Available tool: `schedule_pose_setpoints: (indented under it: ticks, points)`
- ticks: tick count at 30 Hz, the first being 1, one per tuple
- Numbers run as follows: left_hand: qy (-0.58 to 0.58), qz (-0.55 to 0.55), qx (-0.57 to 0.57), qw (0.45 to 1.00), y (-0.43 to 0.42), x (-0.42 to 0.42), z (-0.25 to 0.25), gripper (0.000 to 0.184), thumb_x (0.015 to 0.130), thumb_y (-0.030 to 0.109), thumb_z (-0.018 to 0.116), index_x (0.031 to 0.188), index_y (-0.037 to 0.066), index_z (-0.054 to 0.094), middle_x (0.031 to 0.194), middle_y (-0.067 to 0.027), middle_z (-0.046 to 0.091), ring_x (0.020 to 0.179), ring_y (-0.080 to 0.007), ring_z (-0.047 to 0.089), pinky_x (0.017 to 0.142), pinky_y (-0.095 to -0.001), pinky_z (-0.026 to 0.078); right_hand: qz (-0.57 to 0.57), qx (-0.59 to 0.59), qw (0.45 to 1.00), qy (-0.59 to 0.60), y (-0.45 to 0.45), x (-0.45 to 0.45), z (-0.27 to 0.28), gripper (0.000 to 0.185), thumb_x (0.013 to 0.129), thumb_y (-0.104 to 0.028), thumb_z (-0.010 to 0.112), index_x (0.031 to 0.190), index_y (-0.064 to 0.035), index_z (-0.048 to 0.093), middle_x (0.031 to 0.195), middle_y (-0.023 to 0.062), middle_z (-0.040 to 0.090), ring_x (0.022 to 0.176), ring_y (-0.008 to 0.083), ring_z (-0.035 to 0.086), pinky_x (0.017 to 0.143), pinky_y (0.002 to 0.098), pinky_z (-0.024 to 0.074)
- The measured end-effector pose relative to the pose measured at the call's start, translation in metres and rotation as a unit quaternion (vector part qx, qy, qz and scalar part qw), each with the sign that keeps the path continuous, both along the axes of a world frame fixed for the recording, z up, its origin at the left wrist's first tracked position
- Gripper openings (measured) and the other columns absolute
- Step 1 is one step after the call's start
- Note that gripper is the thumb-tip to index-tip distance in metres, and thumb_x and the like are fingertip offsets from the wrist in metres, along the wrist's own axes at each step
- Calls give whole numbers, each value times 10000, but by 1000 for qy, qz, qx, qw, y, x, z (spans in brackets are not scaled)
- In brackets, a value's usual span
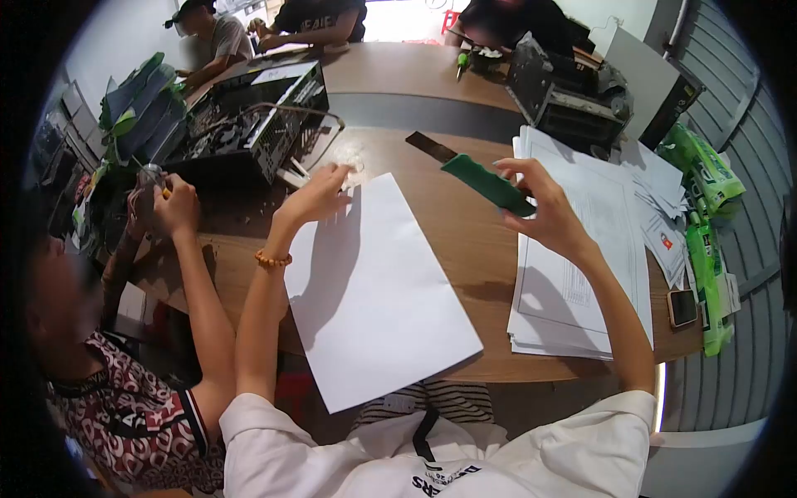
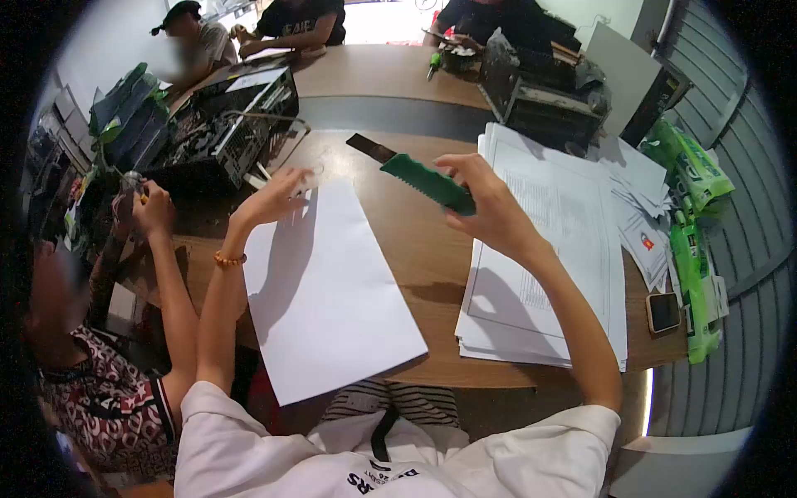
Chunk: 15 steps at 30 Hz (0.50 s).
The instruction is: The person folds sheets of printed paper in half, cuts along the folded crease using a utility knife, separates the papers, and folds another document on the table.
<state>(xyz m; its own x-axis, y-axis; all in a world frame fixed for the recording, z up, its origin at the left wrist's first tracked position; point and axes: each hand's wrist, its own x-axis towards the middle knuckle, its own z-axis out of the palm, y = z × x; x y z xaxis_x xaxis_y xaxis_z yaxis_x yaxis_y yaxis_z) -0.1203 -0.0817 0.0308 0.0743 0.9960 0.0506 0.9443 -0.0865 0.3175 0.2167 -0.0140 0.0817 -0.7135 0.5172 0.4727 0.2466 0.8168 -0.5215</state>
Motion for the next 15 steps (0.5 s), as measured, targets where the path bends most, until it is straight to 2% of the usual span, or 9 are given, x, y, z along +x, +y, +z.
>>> schedule_pose_setpoints:
  ticks: [1,3,4,5,7,9,11,12,15]
  points:
    - [-1,4,-8,1000,-7,9,-3,461,807,119,584,1219,8,410,1076,-197,520,1006,-283,498,893,-349,396,4,-8,1000,-1,-6,7,-2,518,653,53,650,1120,-69,460,965,96,487,835,208,546,722,314,490]
    - [-12,-11,177,984,-17,30,-12,505,801,156,596,1210,-62,398,1191,-254,451,1126,-356,418,961,-371,338,-13,8,1000,-22,-16,21,-6,505,662,49,639,1122,-59,463,969,97,492,841,208,546,719,316,494]
    - [-61,-5,128,990,-24,50,-8,563,821,209,583,1234,-100,355,1249,-262,402,1180,-360,373,1005,-383,299,-22,6,999,-27,-22,27,-7,486,658,26,645,1111,-44,484,972,98,501,852,205,547,717,315,496]
    - [-31,-6,96,995,-34,68,-8,575,872,308,502,1267,-76,336,1293,-274,355,1233,-374,315,1038,-402,252,-21,-3,999,-29,-28,33,-7,486,658,26,645,1111,-44,484,972,98,501,852,205,547,717,315,496]
    - [-34,-5,34,999,-54,97,-17,609,904,392,402,1300,-60,301,1342,-277,287,1286,-385,220,1065,-446,171,-30,-38,998,-36,-41,47,-9,485,645,-2,663,1104,-44,508,965,99,513,860,204,550,704,304,492]
    - [-1,-5,24,1000,-63,105,-26,621,908,408,379,1313,-52,283,1362,-273,251,1299,-388,178,1066,-464,141,-50,-69,996,-28,-55,63,-14,431,636,-12,675,1050,-43,558,915,97,533,827,202,563,678,286,485]
    - [33,-9,19,999,-70,107,-31,632,912,424,355,1325,-45,264,1381,-270,216,1312,-392,136,1067,-481,111,-59,-60,993,-81,-69,84,-14,382,620,-15,661,992,-34,580,859,83,526,704,146,528,635,251,437]
    - [50,5,34,998,-72,104,-30,631,911,420,362,1330,-41,258,1388,-266,200,1314,-394,123,1065,-490,106,-66,-61,993,-79,-78,92,-15,346,603,-42,680,940,-23,601,837,90,533,716,162,538,623,259,430]
    - [78,13,80,994,-83,109,-21,658,897,421,404,1336,-42,242,1395,-267,184,1316,-404,105,1061,-498,97,-56,-52,993,-94,-101,120,-14,365,571,-64,699,923,-22,612,845,96,533,730,191,549,614,274,431]
